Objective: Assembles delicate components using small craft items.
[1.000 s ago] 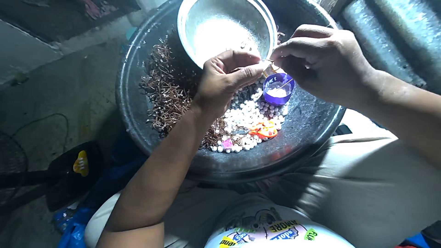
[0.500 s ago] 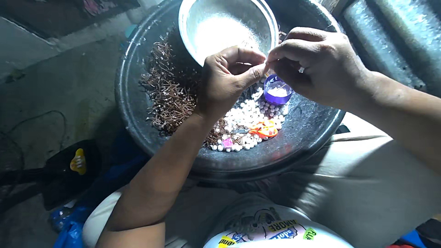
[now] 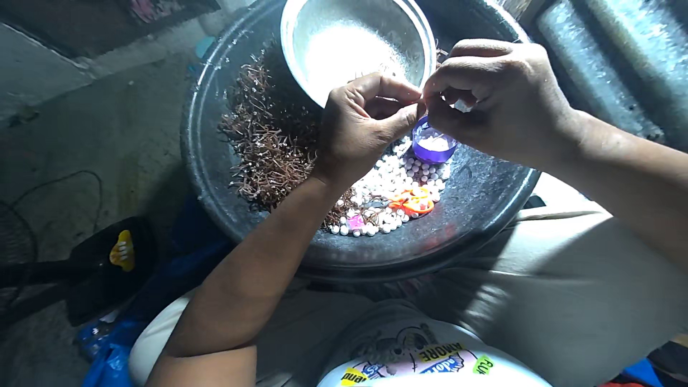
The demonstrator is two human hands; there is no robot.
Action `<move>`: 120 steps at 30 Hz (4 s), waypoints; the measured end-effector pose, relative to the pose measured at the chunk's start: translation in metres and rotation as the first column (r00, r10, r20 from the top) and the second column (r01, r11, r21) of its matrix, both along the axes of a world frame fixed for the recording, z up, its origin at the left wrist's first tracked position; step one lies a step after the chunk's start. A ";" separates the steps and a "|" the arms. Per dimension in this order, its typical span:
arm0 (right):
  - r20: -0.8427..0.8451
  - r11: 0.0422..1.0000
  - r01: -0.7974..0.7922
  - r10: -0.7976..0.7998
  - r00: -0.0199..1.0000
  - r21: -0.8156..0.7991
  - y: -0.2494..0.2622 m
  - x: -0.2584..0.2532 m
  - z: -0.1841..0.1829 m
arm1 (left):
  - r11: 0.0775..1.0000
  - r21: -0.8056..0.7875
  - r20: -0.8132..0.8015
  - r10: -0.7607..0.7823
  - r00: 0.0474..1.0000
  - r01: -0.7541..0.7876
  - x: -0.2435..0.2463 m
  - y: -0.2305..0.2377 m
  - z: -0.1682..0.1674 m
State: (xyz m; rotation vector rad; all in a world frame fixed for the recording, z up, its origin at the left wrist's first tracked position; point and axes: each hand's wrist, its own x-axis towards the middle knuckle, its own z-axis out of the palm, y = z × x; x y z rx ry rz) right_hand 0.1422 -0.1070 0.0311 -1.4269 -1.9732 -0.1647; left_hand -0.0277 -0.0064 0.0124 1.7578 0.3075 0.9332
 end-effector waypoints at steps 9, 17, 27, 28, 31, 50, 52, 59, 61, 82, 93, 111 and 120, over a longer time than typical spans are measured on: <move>-0.071 0.999 0.043 -0.043 0.997 0.007 -0.001 0.019 -0.001 | 0.988 -0.156 0.029 0.022 0.999 -0.017 -0.006 0.011 0.007; -0.261 0.994 -0.080 0.059 0.964 -0.070 -0.002 0.019 0.000 | 0.919 -0.394 -0.010 -0.030 1.000 0.024 -0.005 0.010 0.013; -0.398 0.992 -0.122 0.098 0.912 -0.036 -0.001 0.018 0.001 | 0.905 -0.423 -0.028 -0.067 0.997 0.049 -0.005 0.010 0.011; -0.403 0.992 -0.123 0.098 0.910 -0.037 -0.001 0.018 0.001 | 0.906 -0.421 -0.029 -0.069 0.997 0.050 -0.005 0.010 0.010; -0.408 0.992 -0.119 0.093 0.908 -0.037 -0.001 0.017 0.002 | 0.903 -0.427 -0.030 -0.072 0.997 0.052 -0.005 0.009 0.011; -0.167 0.999 -0.041 0.040 0.985 0.003 -0.003 0.014 0.001 | 0.912 -0.407 -0.047 -0.074 0.996 0.048 -0.005 0.008 0.013; -0.138 0.999 -0.036 0.037 0.990 0.008 -0.003 0.014 0.001 | 0.913 -0.405 -0.048 -0.077 0.996 0.051 -0.005 0.008 0.013; -0.048 1.000 -0.030 0.030 0.998 0.002 -0.004 0.012 0.002 | 0.924 -0.382 -0.068 -0.067 0.995 0.036 -0.005 0.007 0.013; -0.045 1.000 -0.030 0.030 0.999 0.006 -0.004 0.012 0.001 | 0.925 -0.378 -0.073 -0.063 0.995 0.031 -0.005 0.007 0.013; 0.011 0.999 -0.026 0.026 1.000 -0.033 -0.002 0.010 0.000 | 0.945 -0.301 -0.046 -0.146 0.988 0.126 -0.008 0.011 0.010; 0.023 1.000 -0.024 0.025 0.999 -0.011 -0.003 0.008 0.001 | 0.940 -0.332 -0.062 -0.103 0.993 0.076 -0.007 0.009 0.011; -0.021 0.998 -0.050 0.049 0.999 -0.039 -0.001 0.007 0.000 | 0.978 -0.192 -0.056 -0.095 0.994 0.083 -0.007 0.015 0.006; -0.165 0.992 0.036 -0.055 0.985 -0.120 -0.004 0.024 0.003 | 0.959 0.002 0.168 0.280 0.945 -0.284 -0.099 0.018 0.057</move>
